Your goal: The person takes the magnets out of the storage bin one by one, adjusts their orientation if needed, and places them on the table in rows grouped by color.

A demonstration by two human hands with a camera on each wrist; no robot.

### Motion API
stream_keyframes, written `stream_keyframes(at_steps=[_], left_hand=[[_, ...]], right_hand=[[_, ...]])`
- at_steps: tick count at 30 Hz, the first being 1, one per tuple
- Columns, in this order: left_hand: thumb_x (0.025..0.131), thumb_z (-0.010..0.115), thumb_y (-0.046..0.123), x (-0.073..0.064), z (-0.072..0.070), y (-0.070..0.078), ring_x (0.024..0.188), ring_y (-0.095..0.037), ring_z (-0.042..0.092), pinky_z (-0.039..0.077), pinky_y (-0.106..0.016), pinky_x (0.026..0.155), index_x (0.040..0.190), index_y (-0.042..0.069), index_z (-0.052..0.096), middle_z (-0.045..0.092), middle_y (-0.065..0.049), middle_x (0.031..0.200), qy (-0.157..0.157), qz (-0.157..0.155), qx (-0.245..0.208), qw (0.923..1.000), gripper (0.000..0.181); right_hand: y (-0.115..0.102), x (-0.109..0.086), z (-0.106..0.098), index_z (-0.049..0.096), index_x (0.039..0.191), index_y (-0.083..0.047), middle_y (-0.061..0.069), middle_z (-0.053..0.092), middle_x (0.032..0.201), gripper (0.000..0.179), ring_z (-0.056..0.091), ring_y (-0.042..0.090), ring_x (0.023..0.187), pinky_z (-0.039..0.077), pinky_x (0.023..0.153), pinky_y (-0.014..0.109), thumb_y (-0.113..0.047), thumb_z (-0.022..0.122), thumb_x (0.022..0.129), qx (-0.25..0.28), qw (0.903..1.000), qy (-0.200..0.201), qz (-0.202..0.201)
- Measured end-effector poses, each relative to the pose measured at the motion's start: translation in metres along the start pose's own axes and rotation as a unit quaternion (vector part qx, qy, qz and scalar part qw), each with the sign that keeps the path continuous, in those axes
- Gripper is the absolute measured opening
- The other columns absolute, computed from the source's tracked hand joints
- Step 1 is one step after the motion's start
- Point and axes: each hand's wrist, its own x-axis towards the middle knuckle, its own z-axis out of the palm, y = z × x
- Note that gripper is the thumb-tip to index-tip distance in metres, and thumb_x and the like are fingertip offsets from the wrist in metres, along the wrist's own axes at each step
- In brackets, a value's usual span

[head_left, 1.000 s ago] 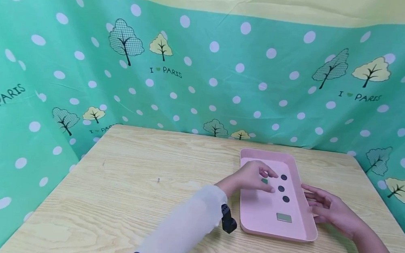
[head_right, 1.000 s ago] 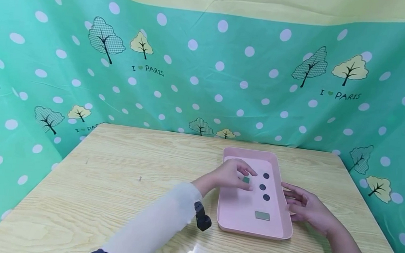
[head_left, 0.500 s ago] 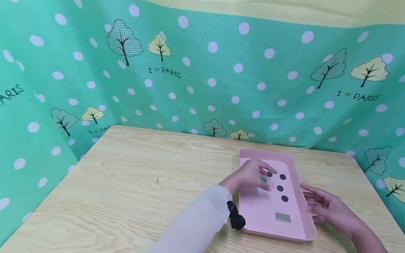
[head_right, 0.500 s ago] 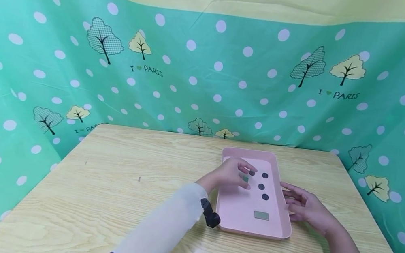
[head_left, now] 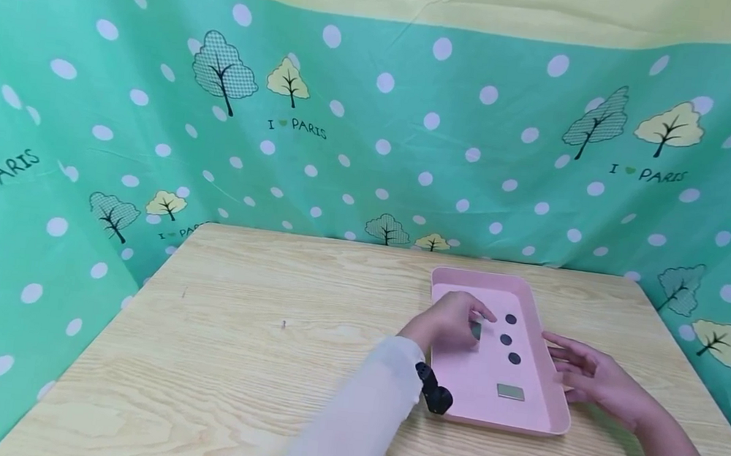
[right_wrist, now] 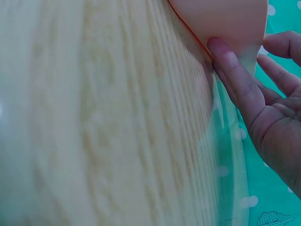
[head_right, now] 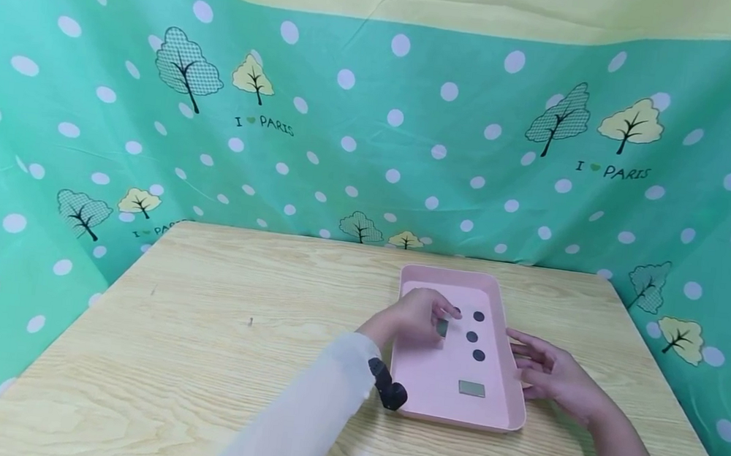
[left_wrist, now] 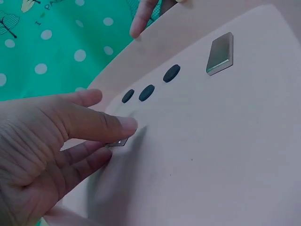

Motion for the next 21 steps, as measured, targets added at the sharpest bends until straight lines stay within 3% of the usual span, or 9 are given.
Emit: stream_keyframes(at_steps=[7, 12, 21], left_hand=[[0.068, 0.085, -0.001, 0.0003, 0.0008, 0.0015, 0.089, -0.001, 0.057, 0.043, -0.011, 0.083, 0.109, 0.021, 0.076, 0.071, 0.013, 0.105, -0.020, 0.010, 0.073, 0.9971, 0.047], [0.069, 0.083, -0.005, 0.0010, 0.0023, 0.0011, 0.079, -0.001, 0.058, 0.044, -0.010, 0.073, 0.104, 0.015, 0.077, 0.071, 0.009, 0.090, -0.033, 0.023, 0.062, 0.9972, 0.040], [0.072, 0.082, -0.004, -0.0003, 0.0043, 0.0007, 0.076, 0.002, 0.057, 0.045, -0.009, 0.071, 0.095, 0.013, 0.077, 0.068, 0.011, 0.081, -0.057, 0.036, 0.059, 0.9960, 0.029]], right_hand=[[0.0006, -0.0009, -0.0003, 0.024, 0.153, -0.004, -0.011, 0.057, 0.128, 0.065, 0.061, 0.006, 0.109, 0.056, 0.082, 0.046, -0.011, 0.057, 0.098, 0.007, 0.9999, -0.008, -0.008], [0.0011, -0.0010, -0.0006, 0.023, 0.153, -0.004, -0.011, 0.057, 0.128, 0.065, 0.061, 0.007, 0.110, 0.056, 0.082, 0.046, -0.011, 0.057, 0.099, 0.013, 0.9998, -0.010, -0.008], [0.0030, -0.0017, -0.0032, 0.029, 0.154, -0.013, -0.010, 0.057, 0.130, 0.059, 0.060, 0.007, 0.111, 0.056, 0.081, 0.045, -0.005, 0.052, 0.100, 0.036, 0.9983, -0.032, -0.033]])
